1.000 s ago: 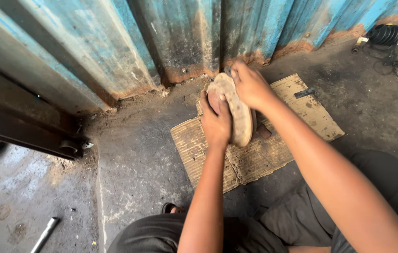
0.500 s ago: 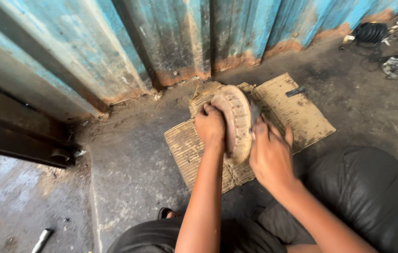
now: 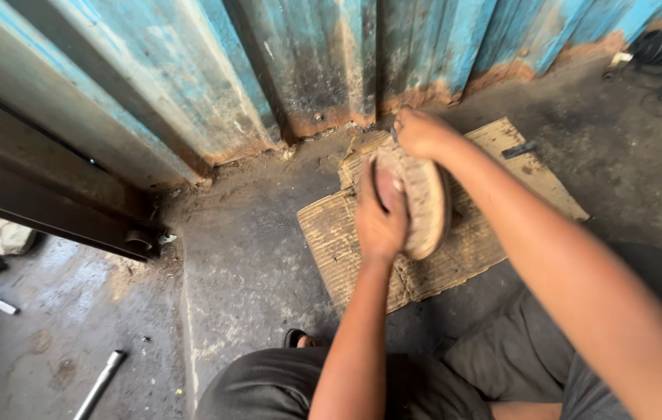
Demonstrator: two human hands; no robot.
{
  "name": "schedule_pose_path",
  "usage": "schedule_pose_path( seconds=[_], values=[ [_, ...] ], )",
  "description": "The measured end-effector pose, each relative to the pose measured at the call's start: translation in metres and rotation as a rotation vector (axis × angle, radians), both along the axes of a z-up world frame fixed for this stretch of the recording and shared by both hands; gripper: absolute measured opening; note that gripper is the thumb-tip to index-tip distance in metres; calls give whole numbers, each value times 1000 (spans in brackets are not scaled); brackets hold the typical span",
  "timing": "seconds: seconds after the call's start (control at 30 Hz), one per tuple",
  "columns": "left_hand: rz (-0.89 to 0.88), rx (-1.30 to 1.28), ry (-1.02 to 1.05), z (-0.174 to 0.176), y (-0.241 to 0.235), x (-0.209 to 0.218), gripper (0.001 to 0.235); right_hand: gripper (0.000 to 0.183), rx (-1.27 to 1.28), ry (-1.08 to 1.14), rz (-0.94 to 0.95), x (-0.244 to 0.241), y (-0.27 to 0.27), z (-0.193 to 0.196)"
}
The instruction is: The person scrubs a circular metal part with a wire brush and then wipes it with a cloth. They rotate the part to clean different sides and edges, then place it on a piece of cardboard on the floor.
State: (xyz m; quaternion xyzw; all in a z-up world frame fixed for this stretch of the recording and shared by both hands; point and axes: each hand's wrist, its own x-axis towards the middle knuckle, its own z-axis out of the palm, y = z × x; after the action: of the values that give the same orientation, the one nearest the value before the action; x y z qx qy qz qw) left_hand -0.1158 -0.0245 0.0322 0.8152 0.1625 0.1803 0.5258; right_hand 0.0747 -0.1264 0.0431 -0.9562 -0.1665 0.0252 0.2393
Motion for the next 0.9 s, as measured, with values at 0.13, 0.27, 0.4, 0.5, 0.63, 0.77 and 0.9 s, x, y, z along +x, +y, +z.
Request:
schedule_pose_path(
  seconds=[0.13, 0.27, 0.4, 0.5, 0.63, 0.77, 0.9],
  values=[
    [38, 96, -301, 0, -7, -4, 57, 31, 181, 184, -24, 32, 5, -33],
    [26, -279, -224, -9, 7, 10, 54, 23, 773, 477, -168, 34, 12, -48],
    [41, -519, -177, -21, 34, 24, 52, 24, 1038, 416, -496, 9, 11, -37],
    [33, -638, -240, -40, 61, 39, 48, 26, 1115, 507, -659, -11, -21, -27],
    [162, -959, -170, -60, 74, 59, 39, 22, 1155, 414, -548, -47, -99, -52],
    [127, -1210, -389, -48, 74, 68, 36, 21, 1360, 388, -714, -78, -169, -101],
    [101, -1436, -464, 1, 65, 52, 38, 14, 1494, 395, -794, -41, -189, -137]
  ],
)
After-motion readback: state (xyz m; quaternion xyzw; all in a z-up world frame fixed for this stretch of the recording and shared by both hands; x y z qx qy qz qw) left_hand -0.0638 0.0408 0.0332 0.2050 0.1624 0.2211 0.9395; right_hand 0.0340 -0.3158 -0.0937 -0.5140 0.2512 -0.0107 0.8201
